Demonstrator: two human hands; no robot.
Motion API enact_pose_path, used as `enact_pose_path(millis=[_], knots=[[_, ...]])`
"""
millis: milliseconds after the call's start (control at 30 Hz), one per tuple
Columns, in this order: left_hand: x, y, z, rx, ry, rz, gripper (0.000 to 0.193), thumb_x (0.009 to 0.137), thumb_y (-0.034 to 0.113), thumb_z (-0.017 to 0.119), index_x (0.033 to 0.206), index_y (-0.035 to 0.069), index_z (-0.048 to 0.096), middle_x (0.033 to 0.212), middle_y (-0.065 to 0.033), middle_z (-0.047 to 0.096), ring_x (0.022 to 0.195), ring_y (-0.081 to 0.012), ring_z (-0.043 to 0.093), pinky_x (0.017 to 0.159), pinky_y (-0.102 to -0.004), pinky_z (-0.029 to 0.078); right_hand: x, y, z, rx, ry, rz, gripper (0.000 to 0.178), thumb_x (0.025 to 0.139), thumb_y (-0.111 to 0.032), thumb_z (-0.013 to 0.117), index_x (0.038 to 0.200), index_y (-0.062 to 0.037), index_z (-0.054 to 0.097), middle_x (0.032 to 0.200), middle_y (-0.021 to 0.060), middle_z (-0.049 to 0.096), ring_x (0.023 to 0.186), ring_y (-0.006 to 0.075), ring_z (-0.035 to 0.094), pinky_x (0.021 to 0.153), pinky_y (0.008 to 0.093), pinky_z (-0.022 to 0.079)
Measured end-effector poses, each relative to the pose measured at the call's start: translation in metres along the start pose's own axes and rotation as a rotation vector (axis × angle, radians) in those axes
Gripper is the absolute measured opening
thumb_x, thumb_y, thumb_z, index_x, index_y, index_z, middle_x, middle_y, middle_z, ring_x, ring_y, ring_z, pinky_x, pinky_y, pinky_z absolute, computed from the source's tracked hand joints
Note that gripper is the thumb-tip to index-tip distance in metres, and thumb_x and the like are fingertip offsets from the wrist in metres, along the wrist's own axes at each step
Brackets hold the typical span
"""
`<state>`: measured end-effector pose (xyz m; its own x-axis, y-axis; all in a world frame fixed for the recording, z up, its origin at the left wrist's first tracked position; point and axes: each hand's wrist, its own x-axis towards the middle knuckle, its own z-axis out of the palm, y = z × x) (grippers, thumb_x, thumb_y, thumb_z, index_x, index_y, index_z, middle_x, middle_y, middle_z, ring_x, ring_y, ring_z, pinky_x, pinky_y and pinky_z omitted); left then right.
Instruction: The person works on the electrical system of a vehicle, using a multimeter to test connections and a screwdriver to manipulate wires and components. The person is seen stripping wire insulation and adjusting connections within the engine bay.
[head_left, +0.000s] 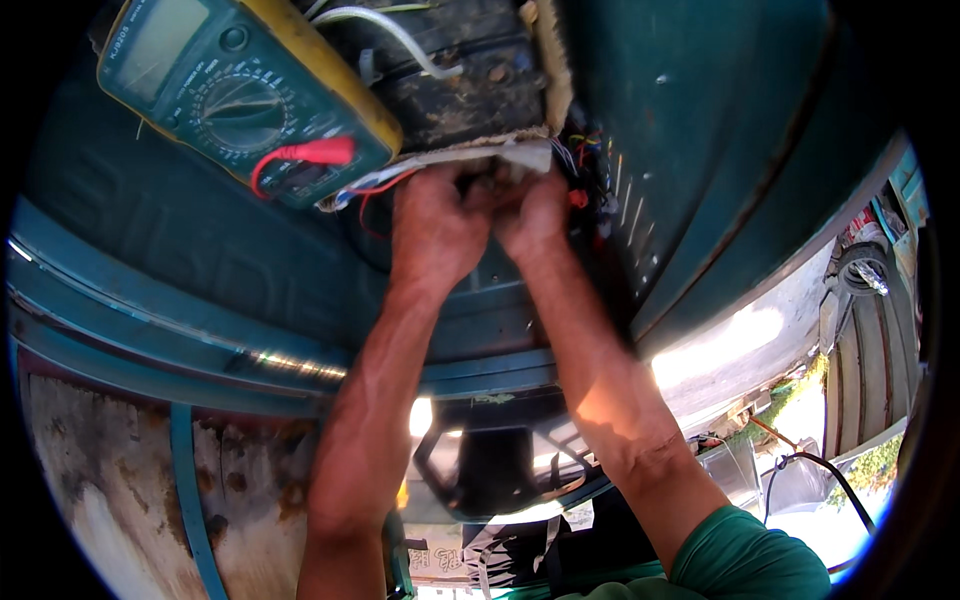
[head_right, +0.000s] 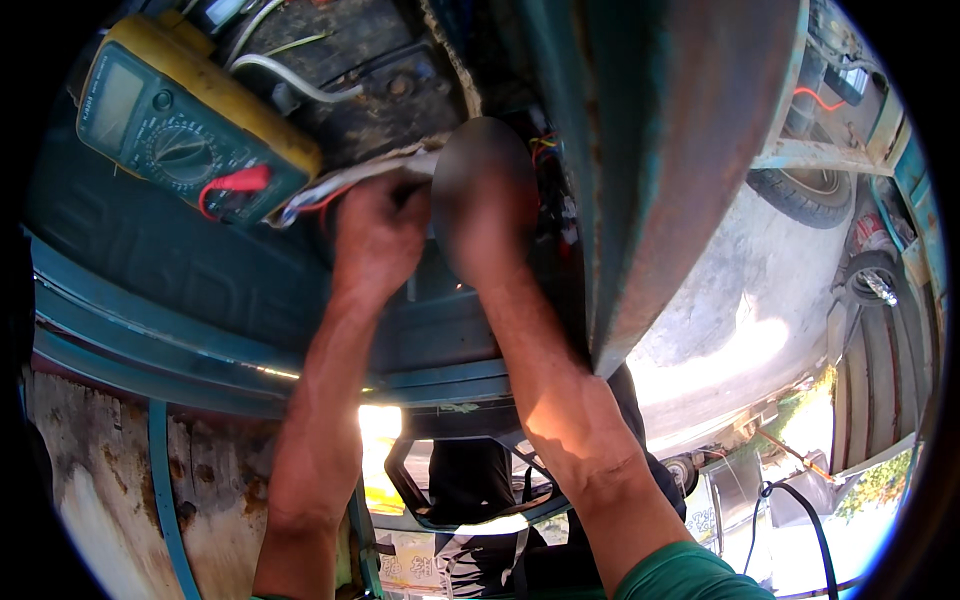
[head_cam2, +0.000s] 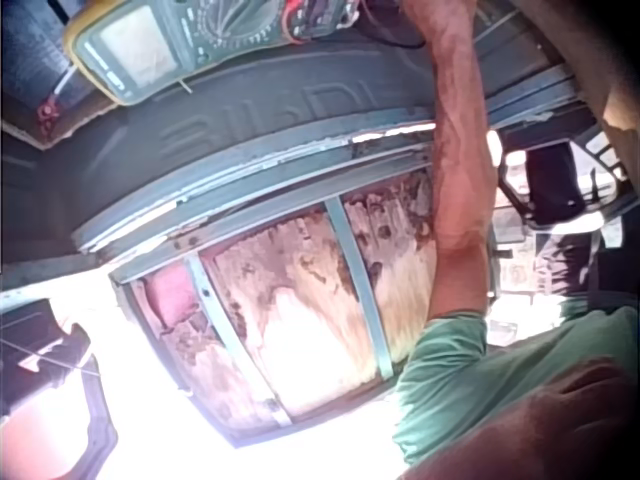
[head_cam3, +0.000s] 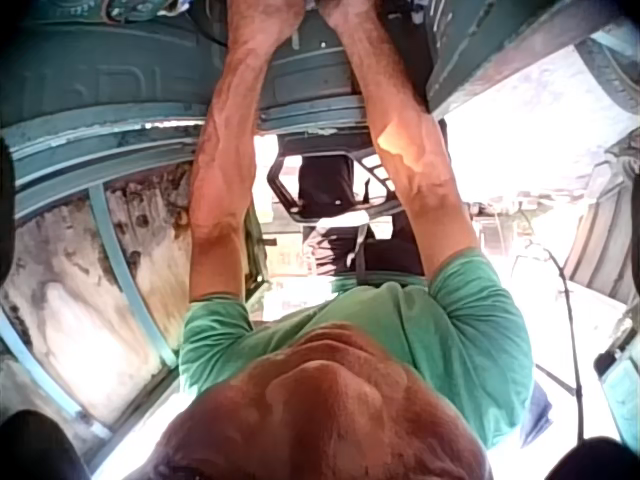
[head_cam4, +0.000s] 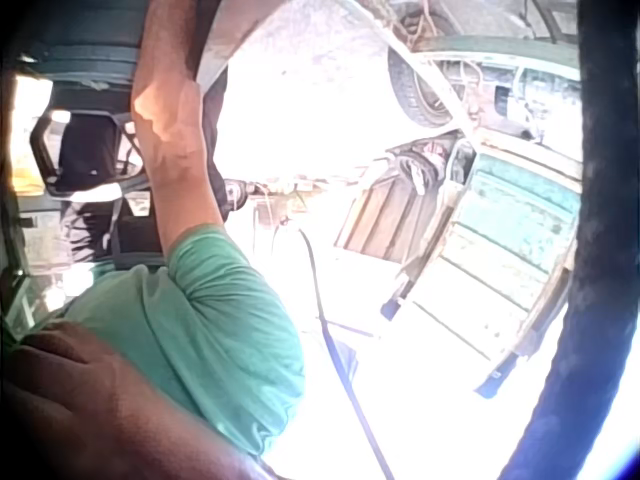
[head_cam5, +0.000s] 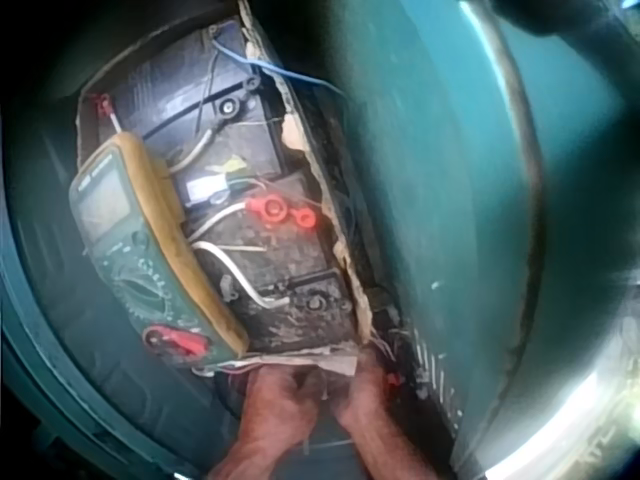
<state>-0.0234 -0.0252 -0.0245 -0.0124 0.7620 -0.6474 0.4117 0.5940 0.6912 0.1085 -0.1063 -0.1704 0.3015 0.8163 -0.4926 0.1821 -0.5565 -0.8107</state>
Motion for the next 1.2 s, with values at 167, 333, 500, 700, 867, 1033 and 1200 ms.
enact_pose_path(millis=[167,333,500,700,867,1033,1200], knots=[[-0.001,-0.001,-0.001,-0.099,-0.027,-0.058,0.021,0.092,0.008,0.062,0.104,-0.005,0.074,0.082,-0.0118,0.073,0.071,-0.0140,0.064,0.068,-0.0306,0.051,0.003,0.000,0.000,0.053,-0.010,0.085,0.032,0.083,-0.011,0.074,0.114,-0.0021,0.066,0.112,0.0191,0.067,0.107,0.0383,0.064,0.093,0.0452,0.052],[-0.001,-0.007,-0.001,-0.172,-0.059,-0.077,0.019,0.094,0.007,0.064,0.107,-0.004,0.073,0.086,-0.0079,0.072,0.076,-0.0118,0.063,0.072,-0.0287,0.051,0.006,0.000,0.001,0.070,-0.014,0.004,0.019,0.090,-0.017,0.064,0.106,-0.0059,0.066,0.097,0.0113,0.064,0.091,0.0294,0.061,0.084,0.0406,0.051],[-0.002,-0.006,-0.003,-0.217,-0.078,-0.113,0.020,0.094,0.007,0.065,0.109,-0.003,0.073,0.090,-0.0080,0.073,0.080,-0.0120,0.064,0.075,-0.0280,0.051,0.011,0.004,0.007,0.126,0.024,-0.024,0.025,0.104,-0.030,0.045,0.102,-0.0118,0.063,0.076,-0.0013,0.058,0.068,0.0150,0.052,0.071,0.0317,0.048],[-0.003,-0.008,-0.001,-0.281,-0.092,-0.119,0.020,0.095,0.007,0.065,0.110,-0.003,0.073,0.094,-0.0085,0.073,0.084,-0.0127,0.065,0.079,-0.0281,0.052,0.011,-0.014,-0.001,0.088,0.008,-0.017,0.025,0.105,-0.029,0.046,0.104,-0.0117,0.063,0.081,-0.0012,0.062,0.068,0.0145,0.054,0.070,0.0307,0.050],[-0.005,-0.018,0.000,-0.269,-0.034,-0.059,0.021,0.094,0.003,0.064,0.111,-0.005,0.073,0.095,-0.0122,0.076,0.085,-0.0143,0.069,0.081,-0.0296,0.054,0.006,-0.094,0.000,1.144,0.115,0.825,0.024,0.105,-0.029,0.047,0.108,-0.0121,0.063,0.092,0.0003,0.066,0.074,0.0143,0.057,0.074,0.0301,0.052],[-0.007,-0.013,0.000,-0.229,0.002,-0.056,0.021,0.091,0.005,0.064,0.108,-0.004,0.074,0.094,-0.0175,0.077,0.085,-0.0196,0.074,0.081,-0.0317,0.056,0.007,-0.095,0.001,1.087,0.190,0.809,0.025,0.105,-0.029,0.046,0.114,-0.0125,0.062,0.101,0.0020,0.066,0.080,0.0154,0.059,0.075,0.0304,0.052],[-0.004,-0.008,-0.002,-0.142,0.017,-0.047,0.022,0.090,0.008,0.064,0.105,-0.003,0.076,0.093,-0.0218,0.075,0.086,-0.0268,0.075,0.082,-0.0344,0.056,0.007,-0.077,0.000,1.103,0.121,0.742,0.025,0.106,-0.028,0.045,0.116,-0.0116,0.062,0.102,0.0031,0.066,0.081,0.0160,0.060,0.074,0.0303,0.053]])
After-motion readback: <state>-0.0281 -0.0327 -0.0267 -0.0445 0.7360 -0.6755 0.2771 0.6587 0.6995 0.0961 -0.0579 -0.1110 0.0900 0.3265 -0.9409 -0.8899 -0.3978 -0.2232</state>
